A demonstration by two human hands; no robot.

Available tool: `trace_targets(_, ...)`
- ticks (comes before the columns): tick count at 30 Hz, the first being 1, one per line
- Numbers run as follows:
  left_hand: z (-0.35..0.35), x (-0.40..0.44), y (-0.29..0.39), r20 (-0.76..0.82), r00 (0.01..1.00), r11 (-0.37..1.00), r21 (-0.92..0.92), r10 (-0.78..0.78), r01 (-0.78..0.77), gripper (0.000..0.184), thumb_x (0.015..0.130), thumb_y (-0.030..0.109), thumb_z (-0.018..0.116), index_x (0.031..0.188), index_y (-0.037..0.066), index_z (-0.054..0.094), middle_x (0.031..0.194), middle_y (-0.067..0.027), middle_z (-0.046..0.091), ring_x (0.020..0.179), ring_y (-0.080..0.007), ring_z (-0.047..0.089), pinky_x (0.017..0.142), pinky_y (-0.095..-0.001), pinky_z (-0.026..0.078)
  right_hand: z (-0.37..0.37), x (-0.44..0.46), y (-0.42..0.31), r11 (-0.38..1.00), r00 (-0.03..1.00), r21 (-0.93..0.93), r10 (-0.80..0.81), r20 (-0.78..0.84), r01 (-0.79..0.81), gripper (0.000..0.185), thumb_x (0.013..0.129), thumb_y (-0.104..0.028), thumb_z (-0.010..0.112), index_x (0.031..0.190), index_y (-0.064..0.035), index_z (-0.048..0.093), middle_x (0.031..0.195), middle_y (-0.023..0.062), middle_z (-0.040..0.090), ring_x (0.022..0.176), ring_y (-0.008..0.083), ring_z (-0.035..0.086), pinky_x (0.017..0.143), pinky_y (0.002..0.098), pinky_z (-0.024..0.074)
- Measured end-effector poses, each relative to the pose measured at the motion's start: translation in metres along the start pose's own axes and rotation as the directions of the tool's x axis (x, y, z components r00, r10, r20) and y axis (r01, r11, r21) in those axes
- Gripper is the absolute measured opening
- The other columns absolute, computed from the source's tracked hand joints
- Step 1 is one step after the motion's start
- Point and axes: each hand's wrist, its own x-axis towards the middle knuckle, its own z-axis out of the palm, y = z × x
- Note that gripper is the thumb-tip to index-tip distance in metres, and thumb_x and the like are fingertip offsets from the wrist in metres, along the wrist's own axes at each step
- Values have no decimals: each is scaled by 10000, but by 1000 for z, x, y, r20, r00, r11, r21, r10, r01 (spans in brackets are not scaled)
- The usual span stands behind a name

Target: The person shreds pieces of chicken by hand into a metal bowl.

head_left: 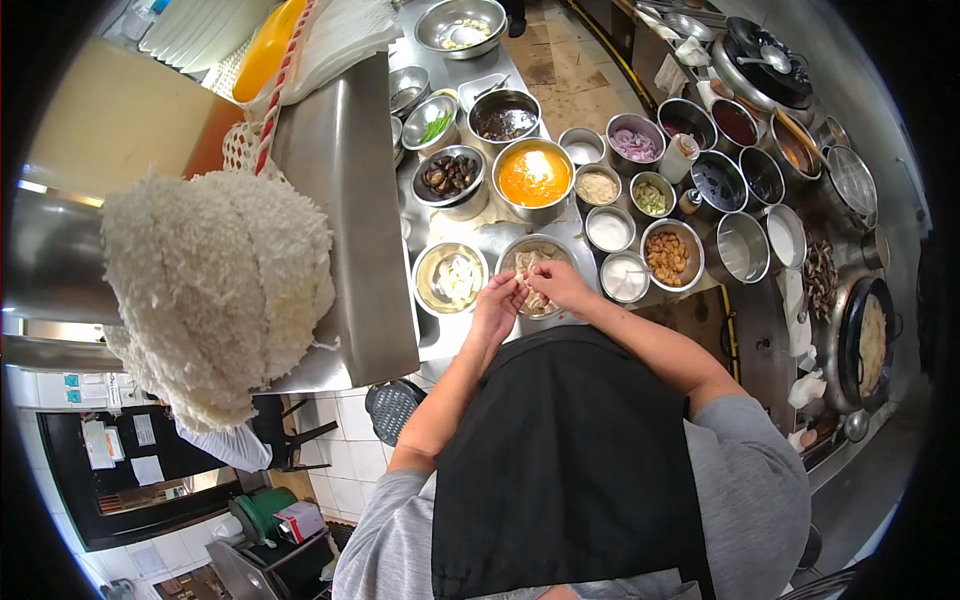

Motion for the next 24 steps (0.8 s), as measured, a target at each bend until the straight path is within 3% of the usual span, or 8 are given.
trace_targets(4,5,-3,7,17,1000,996,95,-1,0,241,910,-19,528,1147,18,556,993,-74,615,855,-152,616,824,-296,537,1,-2,-2,990,997,-129,-70,-34,65,177,900,-160,577,798,-16,584,657,23,577,525,82,534,477,245,438)
trace_targets(6,3,-3,9,77,997,937,349,-15,-13,291,899,-20,522,1185,11,559,951,-60,622,861,-161,621,819,-301,532,-1,1,2,976,995,-200,-96,-38,86,184,904,-167,578,796,-19,585,647,15,566,552,75,537,489,243,433)
trace_targets(8,0,-1,9,72,997,933,359,14,-39,280,897,-18,526,1173,12,565,951,-60,622,858,-163,621,817,-304,532,-4,10,17,925,967,-315,-247,-67,214,173,892,-162,576,804,-14,588,658,20,576,558,72,536,495,248,427)
trace_targets(12,-4,2,9,-20,999,970,241,38,-32,240,898,-4,552,1137,4,578,961,-70,630,854,-174,625,826,-319,535,-5,6,10,919,968,-341,-238,-80,197,161,868,-148,587,796,-3,588,657,30,573,583,88,538,525,270,435)
trace_targets(14,-4,2,11,-51,997,977,209,50,-39,226,900,5,563,1126,-2,579,968,-78,631,853,-177,626,829,-322,539,-7,5,9,882,950,-416,-292,-109,223,173,819,-155,614,784,13,592,672,112,599,617,163,550,593,326,459)
trace_targets(16,-6,3,11,-83,995,983,176,61,-46,214,902,15,574,1114,-8,581,975,-86,632,852,-180,627,832,-326,544,-8,2,5,864,951,-451,-295,-92,224,169,819,-151,622,795,15,609,685,108,614,640,162,573,611,322,471)
trace_targets(19,-7,4,11,-66,996,980,192,56,-42,212,909,17,574,1117,-26,575,990,-96,631,864,-186,629,838,-337,552,-9,1,4,829,955,-515,-288,-64,216,177,819,-161,641,848,13,650,738,124,652,684,184,618,649,326,495)
trace_targets(24,-3,4,3,-52,987,904,412,152,-118,197,905,-6,586,1097,-48,587,996,-98,637,887,-187,639,832,-325,563,-8,0,-2,788,963,-584,-265,-37,194,232,817,-193,666,949,-4,694,828,158,689,744,231,664,695,347,518)
